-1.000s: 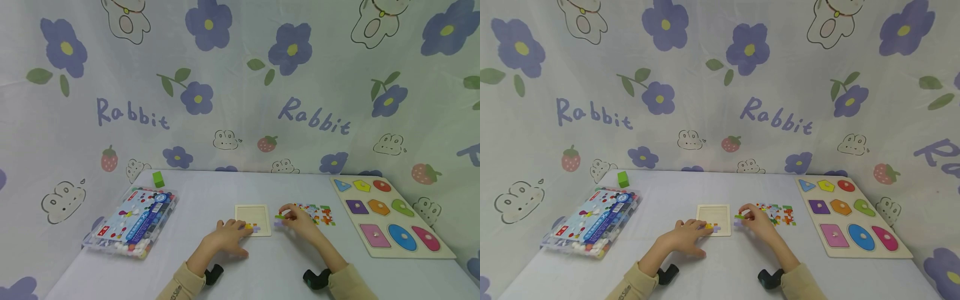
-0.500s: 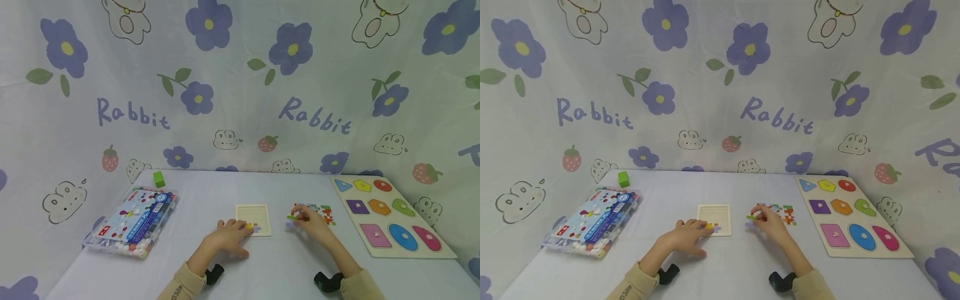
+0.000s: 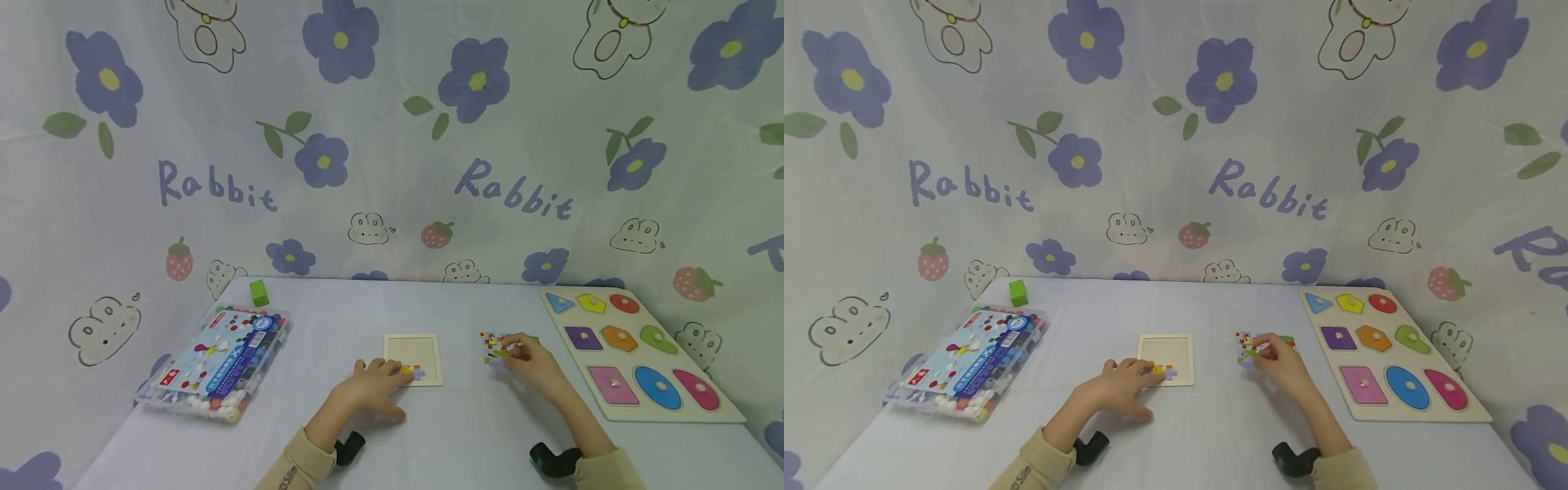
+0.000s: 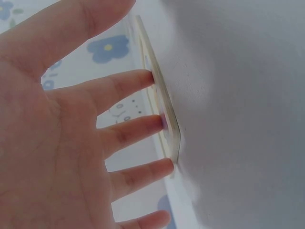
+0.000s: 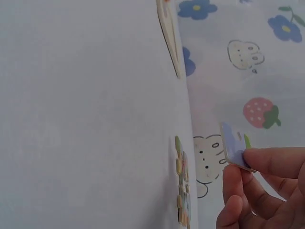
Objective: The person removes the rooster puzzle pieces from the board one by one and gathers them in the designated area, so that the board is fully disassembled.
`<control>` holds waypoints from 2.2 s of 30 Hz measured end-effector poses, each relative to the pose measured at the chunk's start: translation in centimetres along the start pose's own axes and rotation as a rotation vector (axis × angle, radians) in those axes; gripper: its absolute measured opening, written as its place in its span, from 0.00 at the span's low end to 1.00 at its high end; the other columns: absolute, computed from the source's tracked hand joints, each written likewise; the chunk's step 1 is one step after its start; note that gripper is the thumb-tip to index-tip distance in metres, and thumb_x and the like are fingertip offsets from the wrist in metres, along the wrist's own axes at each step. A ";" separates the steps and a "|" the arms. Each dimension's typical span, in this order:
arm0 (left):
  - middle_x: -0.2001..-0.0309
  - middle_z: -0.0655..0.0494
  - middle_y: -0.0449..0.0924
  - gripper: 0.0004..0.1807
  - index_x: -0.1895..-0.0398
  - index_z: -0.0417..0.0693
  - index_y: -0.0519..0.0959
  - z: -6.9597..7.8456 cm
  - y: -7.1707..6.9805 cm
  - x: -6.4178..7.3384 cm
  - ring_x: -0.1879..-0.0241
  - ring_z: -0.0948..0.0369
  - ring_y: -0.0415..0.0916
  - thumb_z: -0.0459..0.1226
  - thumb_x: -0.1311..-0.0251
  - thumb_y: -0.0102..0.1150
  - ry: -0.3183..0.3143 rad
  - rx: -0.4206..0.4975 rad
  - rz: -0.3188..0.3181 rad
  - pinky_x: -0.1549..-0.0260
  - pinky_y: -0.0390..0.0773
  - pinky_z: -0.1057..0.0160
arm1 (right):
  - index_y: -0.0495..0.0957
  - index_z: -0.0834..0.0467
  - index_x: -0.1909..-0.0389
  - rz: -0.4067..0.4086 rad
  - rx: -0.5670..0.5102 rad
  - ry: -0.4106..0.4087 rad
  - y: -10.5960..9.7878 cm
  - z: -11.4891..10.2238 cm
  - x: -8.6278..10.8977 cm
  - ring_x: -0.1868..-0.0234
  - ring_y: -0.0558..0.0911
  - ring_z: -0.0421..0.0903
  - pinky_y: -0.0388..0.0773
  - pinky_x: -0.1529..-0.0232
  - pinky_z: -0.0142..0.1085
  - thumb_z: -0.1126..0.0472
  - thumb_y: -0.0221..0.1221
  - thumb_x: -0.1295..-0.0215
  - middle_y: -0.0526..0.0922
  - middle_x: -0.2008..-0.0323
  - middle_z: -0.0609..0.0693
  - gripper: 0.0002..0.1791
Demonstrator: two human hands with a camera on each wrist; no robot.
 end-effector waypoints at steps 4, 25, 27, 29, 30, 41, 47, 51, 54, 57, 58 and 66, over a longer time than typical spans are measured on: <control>0.36 0.52 0.63 0.37 0.37 0.62 0.68 -0.1 0.1 0.0 0.37 0.49 0.58 0.56 0.53 0.64 -0.001 0.000 0.001 0.45 0.55 0.39 | 0.71 0.61 0.53 -0.011 -0.025 0.018 -1.1 0.6 0.0 0.63 0.75 0.47 0.73 0.67 0.36 0.65 0.59 0.42 0.77 0.62 0.56 0.15; 0.36 0.53 0.63 0.37 0.37 0.63 0.68 -0.1 0.2 -0.1 0.38 0.49 0.58 0.57 0.53 0.63 -0.001 -0.016 -0.003 0.46 0.57 0.40 | 0.76 0.67 0.63 -0.070 0.146 0.181 -3.9 4.3 0.8 0.72 0.71 0.46 0.71 0.74 0.34 0.72 0.57 0.49 0.73 0.72 0.54 0.10; 0.36 0.53 0.63 0.36 0.37 0.63 0.68 -0.1 0.2 -0.1 0.38 0.49 0.58 0.57 0.53 0.63 -0.002 -0.014 -0.004 0.46 0.57 0.40 | 0.76 0.67 0.62 -0.065 0.189 0.184 -4.1 4.4 0.8 0.72 0.72 0.46 0.70 0.73 0.35 0.71 0.57 0.49 0.74 0.72 0.54 0.11; 0.36 0.53 0.63 0.36 0.37 0.63 0.68 -0.1 0.2 -0.1 0.38 0.49 0.58 0.57 0.53 0.63 -0.002 -0.013 -0.005 0.45 0.56 0.40 | 0.75 0.67 0.61 -0.060 0.223 0.191 -4.2 4.5 0.8 0.73 0.72 0.46 0.69 0.74 0.35 0.70 0.58 0.49 0.74 0.72 0.54 0.12; 0.36 0.53 0.63 0.36 0.37 0.63 0.68 -0.1 0.2 -0.1 0.37 0.49 0.58 0.57 0.53 0.63 -0.002 -0.011 -0.006 0.45 0.56 0.40 | 0.75 0.67 0.60 -0.058 0.238 0.191 -4.2 4.6 0.7 0.73 0.71 0.46 0.69 0.74 0.35 0.70 0.58 0.49 0.75 0.72 0.54 0.13; 0.37 0.52 0.63 0.36 0.37 0.61 0.68 0.2 -0.2 0.2 0.38 0.49 0.59 0.55 0.52 0.64 0.006 0.015 -0.001 0.45 0.56 0.41 | 0.72 0.67 0.55 0.005 0.300 0.177 -4.6 4.2 0.7 0.71 0.73 0.48 0.68 0.74 0.37 0.67 0.59 0.47 0.76 0.69 0.57 0.17; 0.38 0.53 0.63 0.36 0.37 0.62 0.68 0.1 -0.2 0.0 0.41 0.51 0.60 0.55 0.52 0.63 0.012 0.026 0.010 0.48 0.58 0.45 | 0.73 0.65 0.54 0.082 0.173 0.009 -3.9 1.9 0.1 0.65 0.78 0.50 0.72 0.72 0.35 0.65 0.61 0.43 0.79 0.66 0.55 0.17; 0.40 0.54 0.64 0.35 0.38 0.62 0.69 0.0 -0.2 -0.2 0.43 0.53 0.62 0.55 0.52 0.64 0.012 0.034 0.019 0.52 0.59 0.48 | 0.75 0.64 0.55 0.153 0.111 -0.086 -3.2 0.5 -0.4 0.66 0.78 0.48 0.73 0.70 0.33 0.67 0.62 0.44 0.80 0.67 0.54 0.15; 0.42 0.54 0.64 0.35 0.38 0.62 0.69 -0.2 -0.2 -0.3 0.45 0.53 0.62 0.55 0.52 0.63 0.013 0.041 0.024 0.53 0.59 0.49 | 0.77 0.62 0.56 0.183 0.091 -0.112 -2.5 -0.4 -0.7 0.67 0.77 0.45 0.72 0.69 0.32 0.66 0.62 0.43 0.80 0.67 0.54 0.13; 0.42 0.54 0.65 0.34 0.39 0.61 0.70 -0.3 -0.2 -0.4 0.45 0.53 0.62 0.55 0.52 0.63 0.021 0.048 0.035 0.53 0.59 0.50 | 0.77 0.61 0.57 0.182 0.058 -0.104 -1.5 -1.0 -1.0 0.67 0.76 0.43 0.72 0.70 0.31 0.65 0.61 0.41 0.80 0.67 0.53 0.11; 0.42 0.54 0.65 0.34 0.39 0.61 0.69 -0.3 -0.3 -0.4 0.45 0.53 0.62 0.55 0.52 0.63 0.025 0.048 0.038 0.54 0.59 0.50 | 0.77 0.61 0.57 0.179 0.046 -0.107 -1.1 -1.3 -1.1 0.67 0.76 0.43 0.72 0.71 0.30 0.65 0.60 0.41 0.80 0.67 0.53 0.11; 0.39 0.51 0.64 0.35 0.38 0.57 0.68 -1.0 -1.0 -0.4 0.41 0.49 0.61 0.53 0.51 0.63 0.030 0.084 0.065 0.52 0.58 0.45 | 0.78 0.61 0.59 0.109 -0.062 -0.116 2.4 -3.3 -1.7 0.70 0.75 0.42 0.71 0.72 0.29 0.65 0.62 0.44 0.79 0.70 0.50 0.11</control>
Point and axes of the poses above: each hand's wrist, its own x-axis away from the middle knuckle, its own y-axis out of the palm, z = x × y, the point moved 10 cm from there along -x, towards the middle knuckle
